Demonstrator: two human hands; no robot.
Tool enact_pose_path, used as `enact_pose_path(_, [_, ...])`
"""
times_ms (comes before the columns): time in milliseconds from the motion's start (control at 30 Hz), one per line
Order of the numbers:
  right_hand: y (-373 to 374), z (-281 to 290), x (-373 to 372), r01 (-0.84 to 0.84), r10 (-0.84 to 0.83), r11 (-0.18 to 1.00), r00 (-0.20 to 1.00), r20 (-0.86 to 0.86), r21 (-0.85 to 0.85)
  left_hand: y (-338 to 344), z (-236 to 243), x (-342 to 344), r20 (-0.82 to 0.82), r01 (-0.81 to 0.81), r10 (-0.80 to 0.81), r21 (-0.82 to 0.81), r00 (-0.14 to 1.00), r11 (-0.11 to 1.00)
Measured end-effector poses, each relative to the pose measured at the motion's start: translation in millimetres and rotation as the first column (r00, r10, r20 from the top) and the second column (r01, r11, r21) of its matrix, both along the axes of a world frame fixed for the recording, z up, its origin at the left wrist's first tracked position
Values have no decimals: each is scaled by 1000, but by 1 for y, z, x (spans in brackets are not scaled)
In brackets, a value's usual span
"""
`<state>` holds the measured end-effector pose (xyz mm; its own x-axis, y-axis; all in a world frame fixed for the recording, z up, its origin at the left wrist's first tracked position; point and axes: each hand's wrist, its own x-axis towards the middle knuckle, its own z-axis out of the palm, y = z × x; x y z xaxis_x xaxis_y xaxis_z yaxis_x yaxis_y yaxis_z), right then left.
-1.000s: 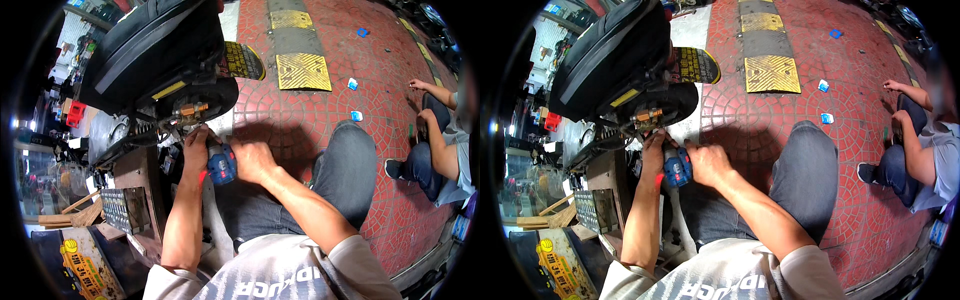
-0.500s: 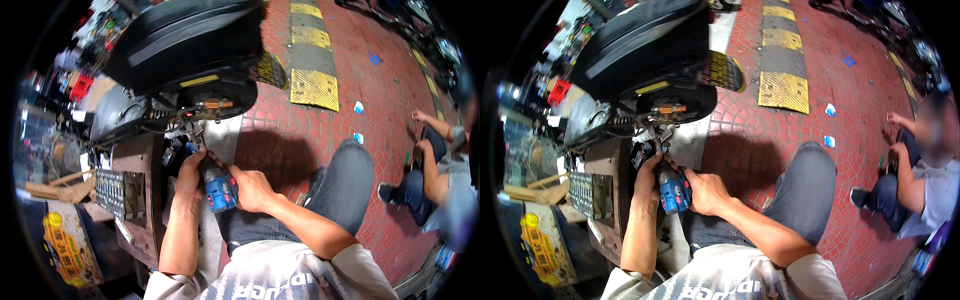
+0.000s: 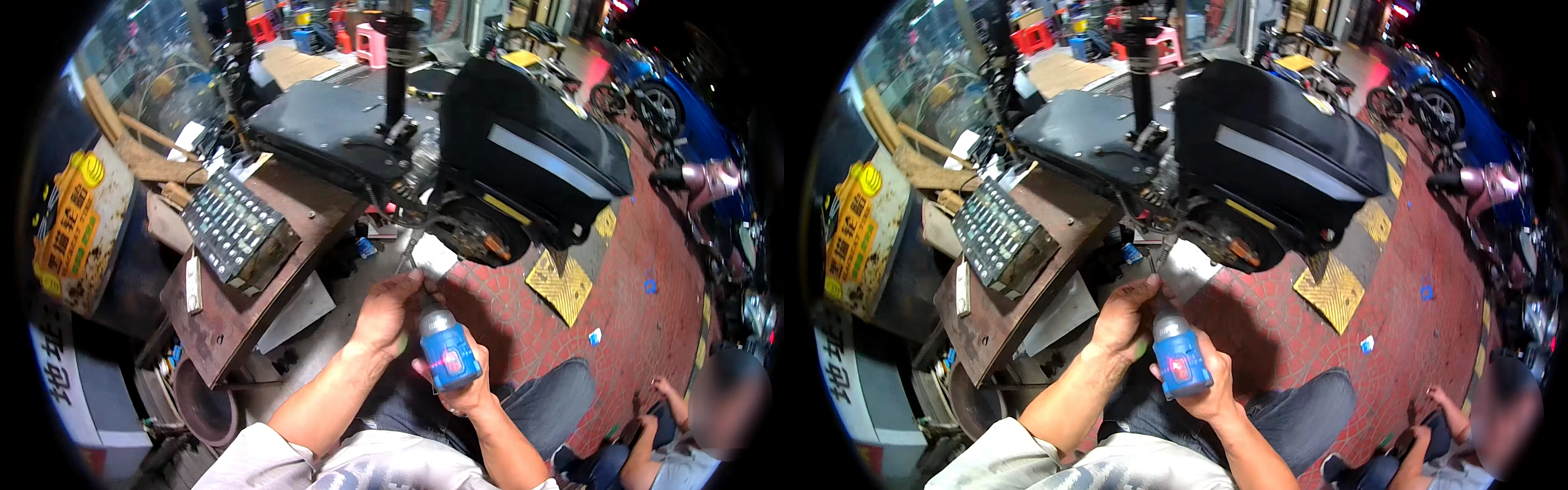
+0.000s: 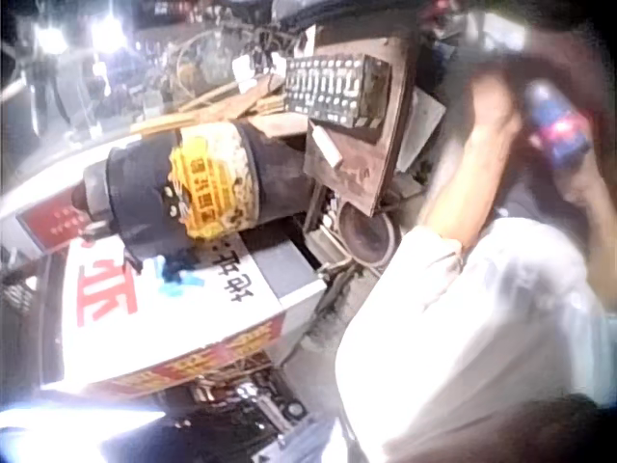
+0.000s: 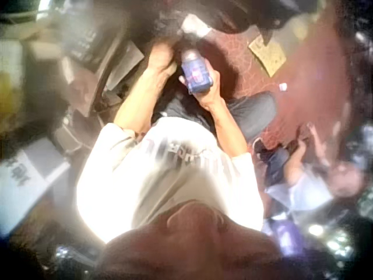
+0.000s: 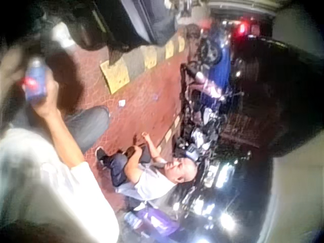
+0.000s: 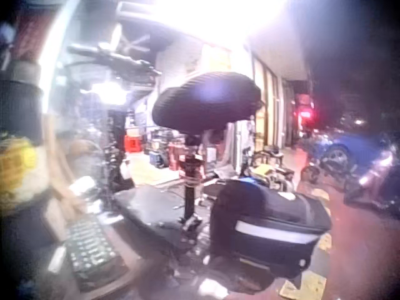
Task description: The person uses a power driver to remove screws and components from the rear wheel area of an electric scooter, then walks into a shop area to retrieve a component from a shelf before returning to use the power driver on the scooter's motor hub.
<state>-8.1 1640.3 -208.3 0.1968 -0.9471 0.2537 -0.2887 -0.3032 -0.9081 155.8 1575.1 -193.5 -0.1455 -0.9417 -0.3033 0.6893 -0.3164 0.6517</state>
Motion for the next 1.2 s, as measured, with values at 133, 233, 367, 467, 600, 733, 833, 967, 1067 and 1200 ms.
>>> enact_pose_path(133, [-4,2,19,-138,138,990,990,20,8,19,1,34,3,-104,105,-55,994,993])
enact_pose_path(233, [1,-14,31,-235,234,971,972,23,52,34,3,62,39,-112,113,-43,993,993])
enact_pose_path(367, [11,-31,38,-331,227,864,929,293,380,50,-9,87,31,-148,150,-48,988,988])
enact_pose_path(467, [10,-28,50,-333,191,876,904,383,349,61,-12,92,-9,-208,208,-34,978,978])
enact_pose_path(600, [17,-19,56,-381,83,778,851,519,500,71,-16,95,-52,-228,226,-24,973,973])
enact_pose_path(733, [17,-25,57,-479,9,699,750,662,532,73,-18,101,-98,-124,118,-60,988,990])
enact_pose_path(833, [18,-21,50,-516,-20,658,716,698,548,80,-7,108,-19,-49,49,10,999,999])
enact_pose_path(967, [12,-8,34,-414,36,692,838,544,591,112,17,111,845,89,382,-443,374,892])
enact_pose_path(1067, [8,-2,19,-472,125,661,835,535,583,92,48,109,595,395,784,-772,175,498])
enact_pose_path(1200, [17,11,7,-506,147,627,823,548,592,73,39,112,802,605,579,-537,148,588])
